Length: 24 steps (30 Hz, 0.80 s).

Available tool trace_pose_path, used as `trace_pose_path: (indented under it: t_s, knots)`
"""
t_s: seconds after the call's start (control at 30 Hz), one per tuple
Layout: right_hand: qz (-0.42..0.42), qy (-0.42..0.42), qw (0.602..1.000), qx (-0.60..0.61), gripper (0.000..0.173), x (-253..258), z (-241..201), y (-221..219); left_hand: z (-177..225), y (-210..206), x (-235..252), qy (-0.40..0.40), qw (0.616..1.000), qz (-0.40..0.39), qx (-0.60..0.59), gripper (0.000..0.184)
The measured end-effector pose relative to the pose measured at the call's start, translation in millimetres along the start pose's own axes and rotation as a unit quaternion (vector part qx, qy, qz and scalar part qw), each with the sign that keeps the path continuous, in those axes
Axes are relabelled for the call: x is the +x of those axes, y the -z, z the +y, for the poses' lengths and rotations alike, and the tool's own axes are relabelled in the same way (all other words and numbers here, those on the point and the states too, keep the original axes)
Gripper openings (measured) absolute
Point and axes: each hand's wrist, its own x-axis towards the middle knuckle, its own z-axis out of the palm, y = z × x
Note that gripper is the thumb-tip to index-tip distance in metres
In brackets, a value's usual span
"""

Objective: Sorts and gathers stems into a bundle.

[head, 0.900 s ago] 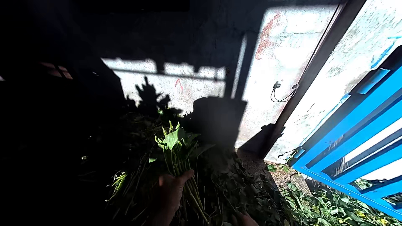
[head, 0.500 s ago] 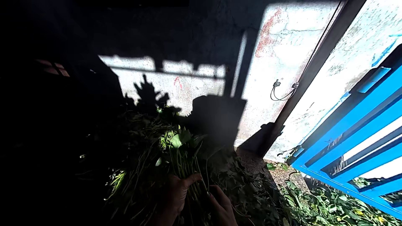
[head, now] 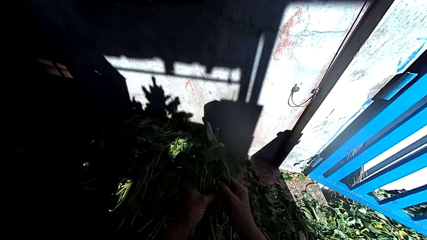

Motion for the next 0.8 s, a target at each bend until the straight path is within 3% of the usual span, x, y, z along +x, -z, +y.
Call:
trace_pose_path:
  t_s: [0.17,0.27,0.4,0.63,0.7,0.8]
  knots:
    - [-0.021,-0.022,0.999,0.026,0.018,2.2,-2.7,-1.5,1.8,2.4,0.1,0.002,1.0,-0.015,-0.01,0.047]
    - [0.005,-0.004,1.0,0.031,0.013,3.2,1.0,-3.7,4.7,2.0,-0.7,0.011,1.0,-0.027,-0.006,0.045]
    - [0.028,-0.049,0.997,0.058,0.015,4.8,3.1,-1.8,6.6,2.5,-0.1,0.022,0.999,-0.035,-0.031,0.041]
    - [0.012,-0.088,0.99,0.106,0.013,1.1,2.4,0.1,8.7,6.9,-2.1,0.052,0.991,-0.107,-0.067,0.028]
    - [0.011,-0.072,0.995,0.073,0.02,-0.1,4.1,1.8,10.6,6.2,-1.9,0.073,0.99,-0.08,-0.089,0.028]
    - [0.021,-0.032,0.999,-0.024,0.037,-5.9,8.5,9.4,13.2,9.7,5.8,0.11,0.982,0.021,-0.15,0.027]
